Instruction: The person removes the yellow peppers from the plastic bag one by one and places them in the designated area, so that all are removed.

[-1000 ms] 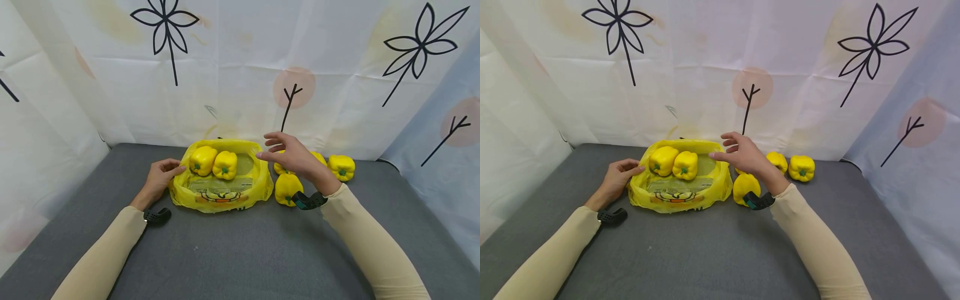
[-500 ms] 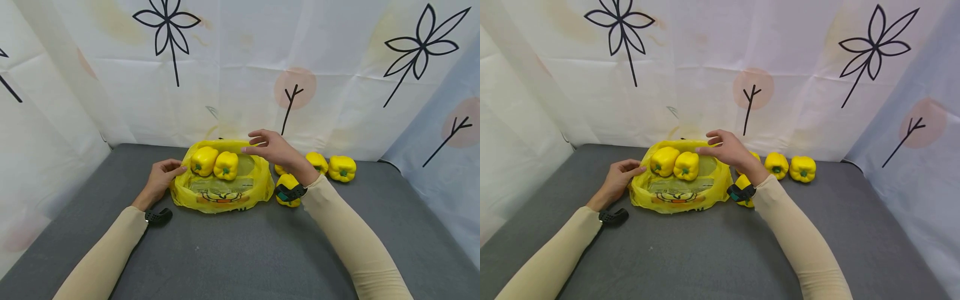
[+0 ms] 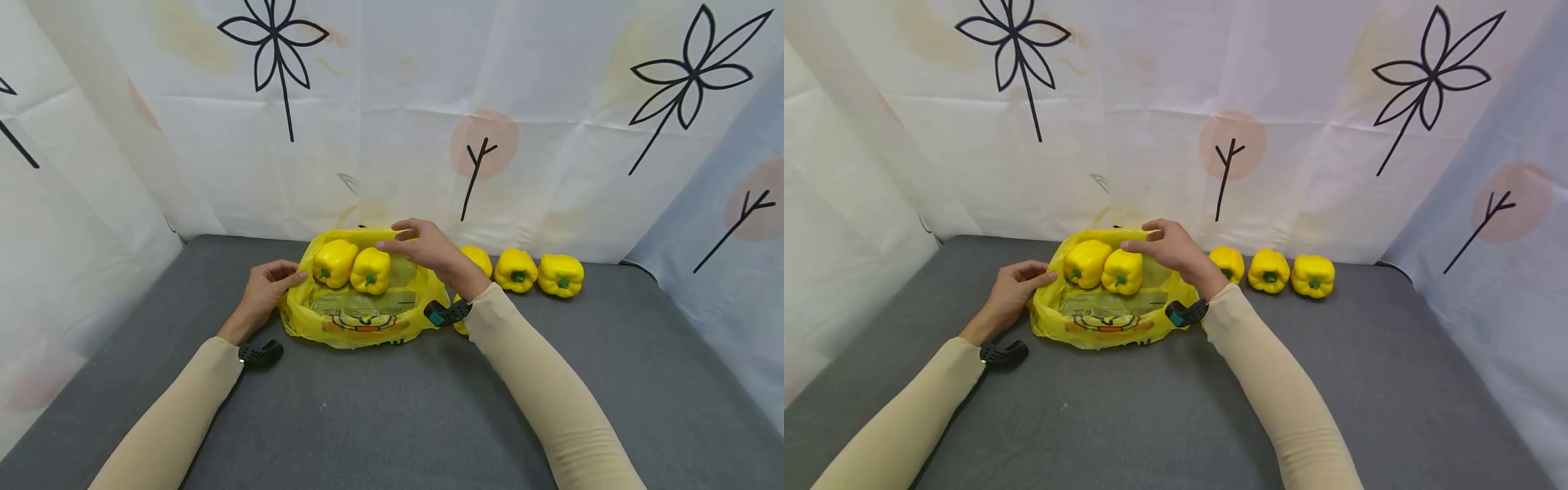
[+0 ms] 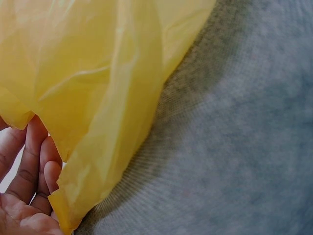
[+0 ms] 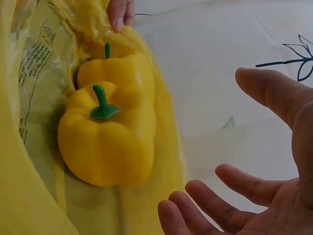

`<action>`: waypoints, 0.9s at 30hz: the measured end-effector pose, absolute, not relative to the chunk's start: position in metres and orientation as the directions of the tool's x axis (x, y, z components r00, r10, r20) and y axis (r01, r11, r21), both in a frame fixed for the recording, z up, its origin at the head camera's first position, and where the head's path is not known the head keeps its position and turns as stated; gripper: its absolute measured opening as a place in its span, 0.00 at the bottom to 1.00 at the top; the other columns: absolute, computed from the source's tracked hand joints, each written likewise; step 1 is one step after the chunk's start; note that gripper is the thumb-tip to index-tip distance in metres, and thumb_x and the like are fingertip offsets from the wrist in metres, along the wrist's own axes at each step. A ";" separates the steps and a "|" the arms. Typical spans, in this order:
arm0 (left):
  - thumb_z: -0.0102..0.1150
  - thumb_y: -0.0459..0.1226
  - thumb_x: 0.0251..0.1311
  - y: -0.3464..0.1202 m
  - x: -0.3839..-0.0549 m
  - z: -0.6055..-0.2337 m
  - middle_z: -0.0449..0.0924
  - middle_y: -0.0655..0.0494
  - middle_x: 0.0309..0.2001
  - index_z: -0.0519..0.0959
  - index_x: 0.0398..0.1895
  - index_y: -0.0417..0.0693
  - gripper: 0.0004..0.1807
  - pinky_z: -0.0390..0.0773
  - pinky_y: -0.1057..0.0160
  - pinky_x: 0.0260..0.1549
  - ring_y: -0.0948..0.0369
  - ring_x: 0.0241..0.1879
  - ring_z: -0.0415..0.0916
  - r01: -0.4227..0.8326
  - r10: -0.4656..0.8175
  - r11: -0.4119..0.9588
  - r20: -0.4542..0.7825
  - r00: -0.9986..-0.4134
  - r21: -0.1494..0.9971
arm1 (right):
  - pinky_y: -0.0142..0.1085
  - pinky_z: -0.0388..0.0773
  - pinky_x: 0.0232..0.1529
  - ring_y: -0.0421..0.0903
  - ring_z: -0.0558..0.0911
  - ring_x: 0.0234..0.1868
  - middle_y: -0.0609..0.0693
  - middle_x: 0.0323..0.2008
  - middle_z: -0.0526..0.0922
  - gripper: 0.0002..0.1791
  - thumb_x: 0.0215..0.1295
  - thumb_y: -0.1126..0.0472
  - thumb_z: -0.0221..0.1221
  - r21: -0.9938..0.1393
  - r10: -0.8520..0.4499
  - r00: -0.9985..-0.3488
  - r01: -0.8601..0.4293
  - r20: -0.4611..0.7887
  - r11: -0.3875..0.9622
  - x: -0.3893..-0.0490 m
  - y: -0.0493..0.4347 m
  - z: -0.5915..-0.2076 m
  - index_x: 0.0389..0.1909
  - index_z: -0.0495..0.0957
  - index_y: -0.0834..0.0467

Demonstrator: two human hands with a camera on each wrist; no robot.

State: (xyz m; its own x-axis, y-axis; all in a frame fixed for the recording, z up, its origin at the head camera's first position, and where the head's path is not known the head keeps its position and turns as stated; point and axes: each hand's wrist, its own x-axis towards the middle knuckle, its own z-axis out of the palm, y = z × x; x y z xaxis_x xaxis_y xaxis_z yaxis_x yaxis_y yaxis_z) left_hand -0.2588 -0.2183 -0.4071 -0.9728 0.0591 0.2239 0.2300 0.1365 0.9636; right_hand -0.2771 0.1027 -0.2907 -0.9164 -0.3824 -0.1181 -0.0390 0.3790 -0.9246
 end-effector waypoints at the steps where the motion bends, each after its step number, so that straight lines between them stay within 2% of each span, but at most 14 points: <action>1: 0.65 0.34 0.67 -0.218 -0.259 -0.407 0.81 0.64 0.34 0.78 0.50 0.22 0.19 0.80 0.71 0.36 0.65 0.36 0.77 0.231 0.059 0.138 0.224 -0.973 0.963 | 0.54 0.66 0.68 0.60 0.71 0.67 0.59 0.69 0.68 0.39 0.67 0.49 0.67 -0.927 -0.378 -0.917 -0.029 -0.124 0.374 -0.278 0.101 -0.292 0.74 0.64 0.59; 6: 0.65 0.34 0.67 -0.219 -0.259 -0.408 0.81 0.64 0.34 0.78 0.50 0.22 0.19 0.80 0.71 0.36 0.65 0.36 0.77 0.238 0.064 0.126 0.231 -0.971 0.963 | 0.53 0.67 0.68 0.57 0.71 0.66 0.60 0.69 0.67 0.39 0.66 0.48 0.68 -0.932 -0.357 -0.924 0.000 -0.139 0.362 -0.284 0.094 -0.302 0.72 0.66 0.59; 14: 0.65 0.34 0.67 -0.219 -0.260 -0.409 0.82 0.64 0.34 0.78 0.49 0.22 0.18 0.80 0.71 0.36 0.65 0.36 0.77 0.235 0.064 0.124 0.229 -0.971 0.964 | 0.53 0.67 0.68 0.58 0.70 0.68 0.61 0.71 0.65 0.41 0.64 0.49 0.70 -0.935 -0.331 -0.930 0.039 -0.163 0.352 -0.288 0.085 -0.316 0.73 0.65 0.59; 27: 0.65 0.34 0.67 -0.219 -0.260 -0.408 0.82 0.64 0.34 0.78 0.50 0.23 0.19 0.80 0.70 0.37 0.65 0.37 0.77 0.226 0.059 0.131 0.220 -0.974 0.965 | 0.52 0.66 0.68 0.57 0.68 0.70 0.59 0.72 0.64 0.47 0.58 0.45 0.73 -0.920 -0.269 -0.944 0.076 -0.190 0.385 -0.291 0.080 -0.329 0.74 0.64 0.55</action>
State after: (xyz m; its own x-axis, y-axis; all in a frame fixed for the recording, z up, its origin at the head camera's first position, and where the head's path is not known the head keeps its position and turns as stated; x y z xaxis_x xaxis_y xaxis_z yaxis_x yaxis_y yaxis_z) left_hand -0.2600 -0.2186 -0.4083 -0.9737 0.0593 0.2198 0.2259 0.1309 0.9653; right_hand -0.2907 0.0802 -0.3288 -0.9442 -0.2689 -0.1903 0.0758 0.3846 -0.9199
